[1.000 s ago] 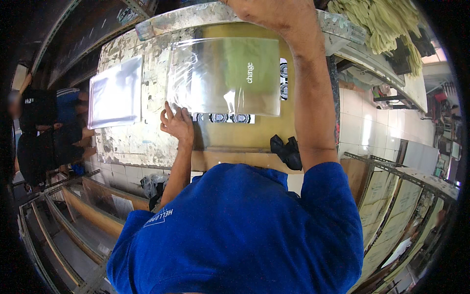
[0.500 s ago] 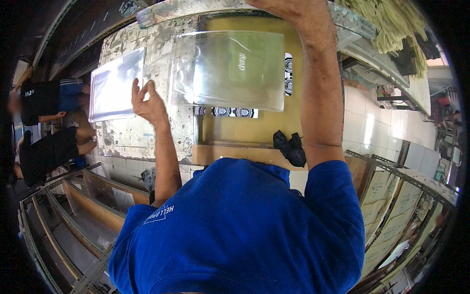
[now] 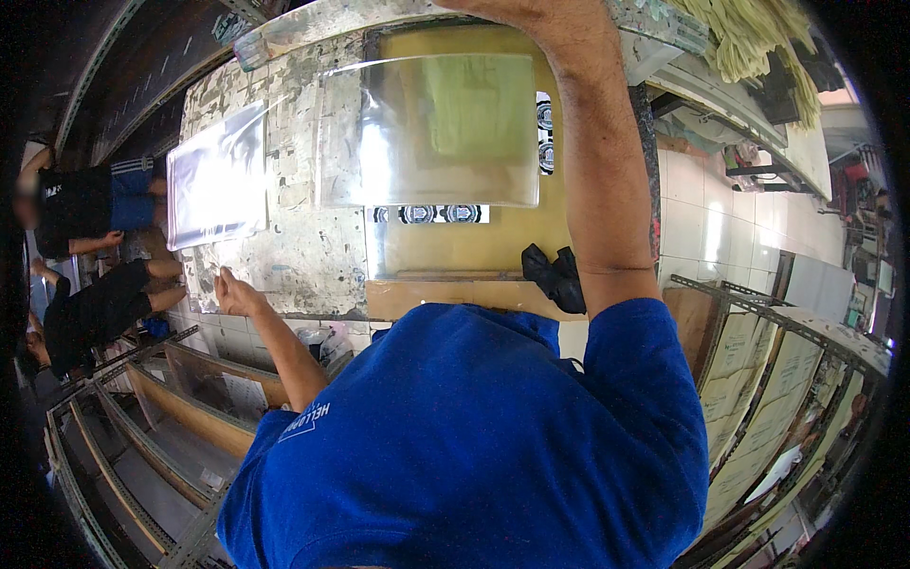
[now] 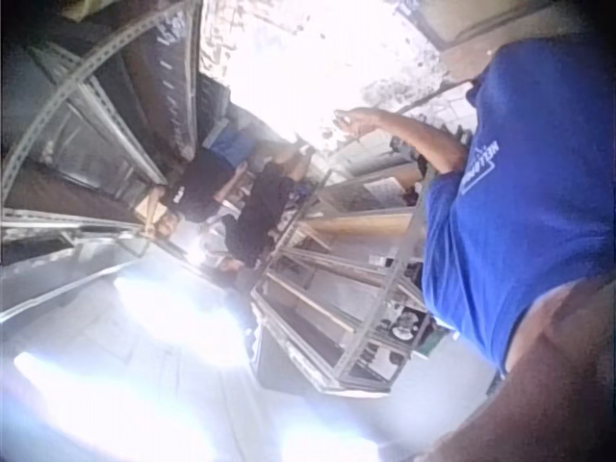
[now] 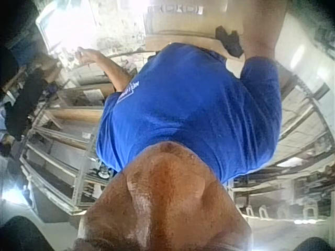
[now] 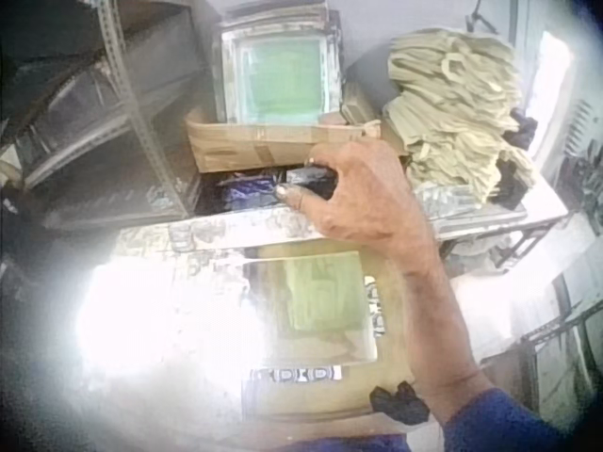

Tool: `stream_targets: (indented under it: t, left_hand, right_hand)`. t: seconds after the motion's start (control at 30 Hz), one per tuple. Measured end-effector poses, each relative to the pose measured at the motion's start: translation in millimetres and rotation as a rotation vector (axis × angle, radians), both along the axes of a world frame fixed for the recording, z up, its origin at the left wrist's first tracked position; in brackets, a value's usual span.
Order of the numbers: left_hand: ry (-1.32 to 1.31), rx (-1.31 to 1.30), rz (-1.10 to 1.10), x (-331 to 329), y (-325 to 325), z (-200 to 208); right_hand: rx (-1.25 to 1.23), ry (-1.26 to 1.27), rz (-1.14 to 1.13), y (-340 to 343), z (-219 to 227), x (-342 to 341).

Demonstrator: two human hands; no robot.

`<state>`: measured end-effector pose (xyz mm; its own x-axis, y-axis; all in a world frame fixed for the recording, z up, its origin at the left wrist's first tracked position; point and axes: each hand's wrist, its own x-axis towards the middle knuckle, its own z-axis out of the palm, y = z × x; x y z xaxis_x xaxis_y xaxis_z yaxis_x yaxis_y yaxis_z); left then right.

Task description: The person performs screen printing by applying ink to a screen frame with a squeegee and lifting the frame to handle printed plastic bags.

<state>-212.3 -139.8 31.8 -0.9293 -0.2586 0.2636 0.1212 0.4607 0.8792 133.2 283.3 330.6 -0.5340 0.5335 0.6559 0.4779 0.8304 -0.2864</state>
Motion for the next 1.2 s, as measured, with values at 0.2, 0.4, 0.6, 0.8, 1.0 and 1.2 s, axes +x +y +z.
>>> stream_targets:
  t: [0.2, 0.4, 0.6, 0.8, 1.0, 1.2]
  left_hand:
    - [-0.154, -0.146, 0.187, -35.8, -52.3, -24.8]
    - [0.233, -1.034, 0.355, -53.8, -52.6, -64.6]
    - [0.424, -0.342, -1.108, 80.9, 133.9, -11.9]
    - [0.198, -0.513, -1.317, 125.2, 168.7, -34.0]
    - [0.192, -0.445, -1.326, 122.4, 175.4, -25.6]
    - [0.207, -0.6, -1.345, 124.7, 171.5, -5.9]
  right_hand:
    - [-0.002, 0.054, 0.029, 0.1, -5.1, -1.6]
    - [0.208, 0.084, 0.052, -4.4, -1.2, -5.7]
    - [-0.044, 0.029, 0.001, -1.9, -5.4, -1.4]
    - [0.049, -0.016, -0.011, -1.7, -2.8, -2.2]
    - [0.021, 0.019, 0.016, 1.7, -4.7, -0.7]
    - [0.046, 0.059, 0.054, 0.2, -7.2, -2.6]
